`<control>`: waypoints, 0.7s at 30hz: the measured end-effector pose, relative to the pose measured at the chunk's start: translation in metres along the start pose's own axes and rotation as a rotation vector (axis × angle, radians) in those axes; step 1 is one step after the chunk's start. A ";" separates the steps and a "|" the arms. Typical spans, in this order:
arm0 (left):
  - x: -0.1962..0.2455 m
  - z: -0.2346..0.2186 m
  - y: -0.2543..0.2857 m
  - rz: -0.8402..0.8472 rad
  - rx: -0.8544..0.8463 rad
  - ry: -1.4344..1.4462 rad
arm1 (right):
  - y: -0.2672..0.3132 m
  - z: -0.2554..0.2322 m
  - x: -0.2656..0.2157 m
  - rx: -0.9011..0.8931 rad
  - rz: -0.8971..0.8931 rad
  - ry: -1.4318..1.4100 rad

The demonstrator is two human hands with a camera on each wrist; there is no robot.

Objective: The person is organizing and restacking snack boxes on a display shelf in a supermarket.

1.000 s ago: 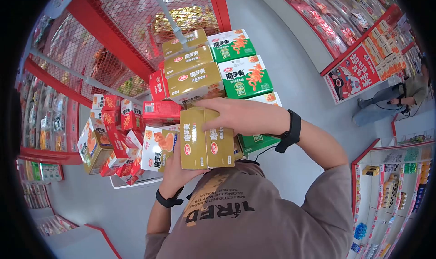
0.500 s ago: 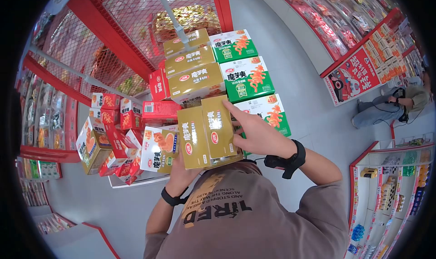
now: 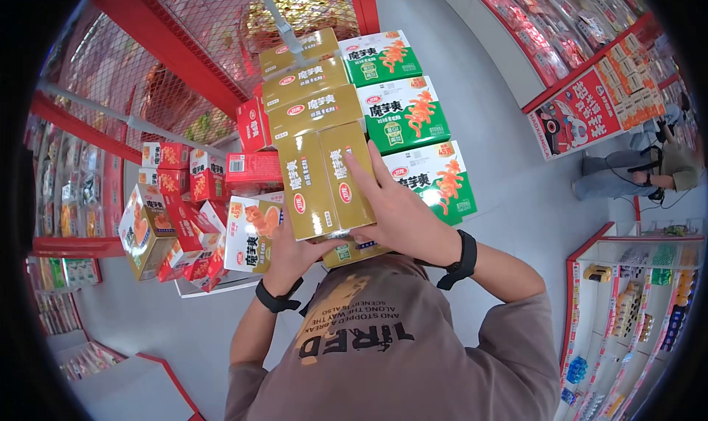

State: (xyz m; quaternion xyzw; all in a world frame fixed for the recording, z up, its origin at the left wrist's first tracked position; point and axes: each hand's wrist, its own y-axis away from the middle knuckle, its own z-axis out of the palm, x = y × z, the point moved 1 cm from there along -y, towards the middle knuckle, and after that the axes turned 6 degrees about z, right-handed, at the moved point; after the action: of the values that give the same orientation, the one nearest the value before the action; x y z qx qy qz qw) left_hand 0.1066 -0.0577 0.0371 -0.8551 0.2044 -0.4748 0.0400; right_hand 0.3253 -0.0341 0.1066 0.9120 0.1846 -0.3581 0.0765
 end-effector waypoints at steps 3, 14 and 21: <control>0.007 0.006 -0.005 -0.156 0.068 -0.035 | -0.004 -0.002 -0.003 -0.042 0.059 -0.014; 0.007 -0.056 0.040 0.119 -0.111 -0.271 | 0.006 -0.004 -0.003 0.091 -0.124 0.299; -0.034 -0.090 0.091 -0.445 0.332 -0.640 | 0.014 -0.010 -0.005 0.079 -0.162 0.250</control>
State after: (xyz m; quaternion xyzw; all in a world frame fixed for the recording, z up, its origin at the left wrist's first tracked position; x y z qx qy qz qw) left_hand -0.0121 -0.1164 0.0353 -0.9646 -0.0871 -0.2091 0.1352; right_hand 0.3334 -0.0455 0.1178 0.9339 0.2515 -0.2538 -0.0121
